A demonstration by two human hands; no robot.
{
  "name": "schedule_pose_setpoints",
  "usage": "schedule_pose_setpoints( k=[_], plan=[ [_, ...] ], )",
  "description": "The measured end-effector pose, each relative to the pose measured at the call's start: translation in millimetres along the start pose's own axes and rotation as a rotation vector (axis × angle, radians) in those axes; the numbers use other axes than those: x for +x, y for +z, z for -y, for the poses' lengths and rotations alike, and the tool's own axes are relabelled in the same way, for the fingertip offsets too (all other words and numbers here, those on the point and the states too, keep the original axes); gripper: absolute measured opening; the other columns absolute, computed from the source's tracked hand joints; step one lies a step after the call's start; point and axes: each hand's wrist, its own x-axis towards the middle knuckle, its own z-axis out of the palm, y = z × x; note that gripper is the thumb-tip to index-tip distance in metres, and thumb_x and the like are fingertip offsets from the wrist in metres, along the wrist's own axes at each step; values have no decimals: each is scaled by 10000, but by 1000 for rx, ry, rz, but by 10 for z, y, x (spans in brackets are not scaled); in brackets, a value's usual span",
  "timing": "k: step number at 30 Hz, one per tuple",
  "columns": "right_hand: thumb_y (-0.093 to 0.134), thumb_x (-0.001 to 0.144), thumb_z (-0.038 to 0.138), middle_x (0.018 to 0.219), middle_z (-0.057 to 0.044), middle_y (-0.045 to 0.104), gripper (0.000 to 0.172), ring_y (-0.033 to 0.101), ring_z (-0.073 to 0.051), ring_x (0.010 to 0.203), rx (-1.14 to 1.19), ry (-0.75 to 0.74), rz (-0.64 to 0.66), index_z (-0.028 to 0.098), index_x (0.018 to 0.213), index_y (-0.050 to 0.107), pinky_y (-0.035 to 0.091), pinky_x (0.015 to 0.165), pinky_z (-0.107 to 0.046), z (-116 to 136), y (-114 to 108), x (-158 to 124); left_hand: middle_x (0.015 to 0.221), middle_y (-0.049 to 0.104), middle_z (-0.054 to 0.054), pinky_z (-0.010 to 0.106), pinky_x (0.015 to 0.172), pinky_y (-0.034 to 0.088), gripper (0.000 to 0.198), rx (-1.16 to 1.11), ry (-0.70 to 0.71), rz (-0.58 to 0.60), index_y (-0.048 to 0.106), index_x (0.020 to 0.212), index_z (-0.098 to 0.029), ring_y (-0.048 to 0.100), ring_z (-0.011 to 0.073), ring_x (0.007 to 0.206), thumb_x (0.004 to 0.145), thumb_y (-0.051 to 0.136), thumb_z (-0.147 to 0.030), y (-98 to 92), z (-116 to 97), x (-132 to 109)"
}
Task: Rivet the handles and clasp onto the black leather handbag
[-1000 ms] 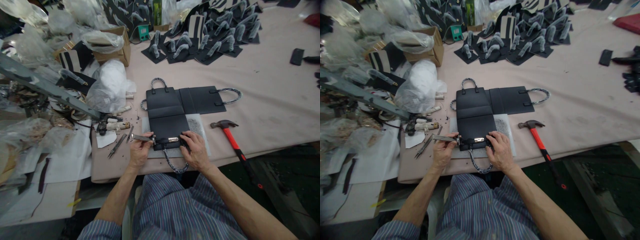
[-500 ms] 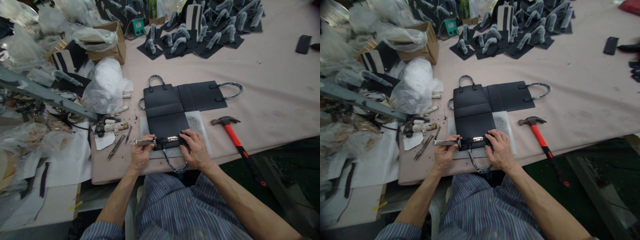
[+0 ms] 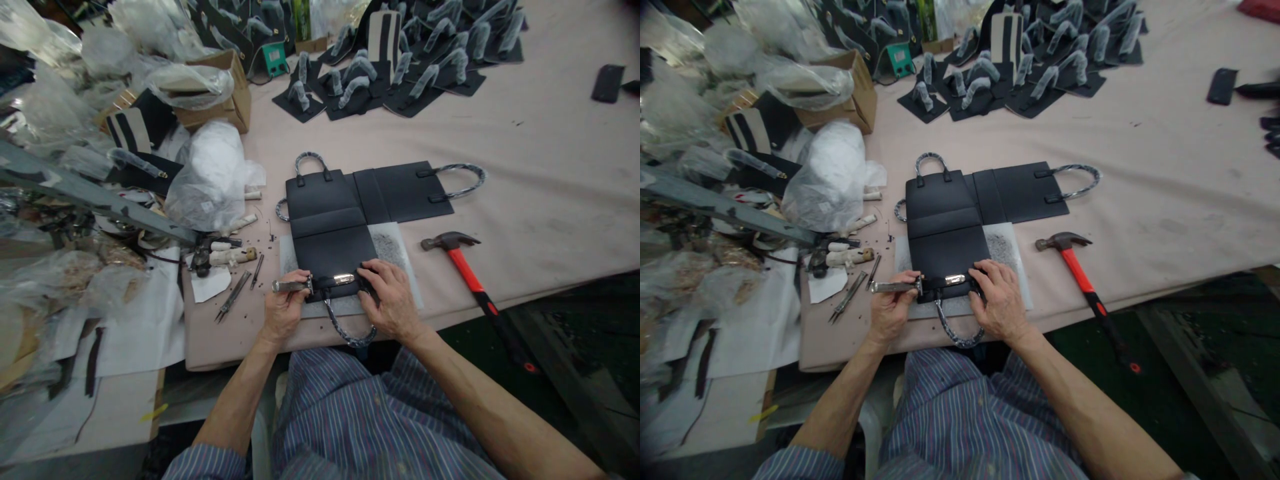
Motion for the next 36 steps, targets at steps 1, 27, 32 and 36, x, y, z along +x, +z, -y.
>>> schedule_pose_setpoints(
  k=[1,27,32,36],
  plan=[
    [589,873,261,1330,-122,590,413,511,-343,1273,1,-3,0,209,1283,599,396,1094,-548,1,-1,0,1132,733,89,406,988,594,132,42,25,-1,634,1055,-215,710,196,1072,923,630,-212,12,-5,1],
    [592,876,237,1334,-134,593,391,497,-345,1278,12,-3,-21,184,1264,605,390,1099,-556,12,10,-8,1113,675,68,342,940,575,153,162,153,23,566,1067,-220,687,167,1047,940,556,-135,92,-53,55],
    [592,908,296,1320,-138,603,373,521,-324,1265,108,-18,-13,177,1262,601,426,1082,-547,-23,-73,25,1070,661,62,337,925,550,114,177,152,53,571,1027,-206,659,166,1022,950,505,-154,173,-37,122],
    [569,933,346,1315,-149,605,366,557,-305,1236,38,55,-162,175,1254,604,460,1065,-508,-379,-425,-29,1056,657,60,347,933,535,101,131,106,55,571,1010,-205,646,170,1007,941,501,-180,205,-12,123]
  ],
)
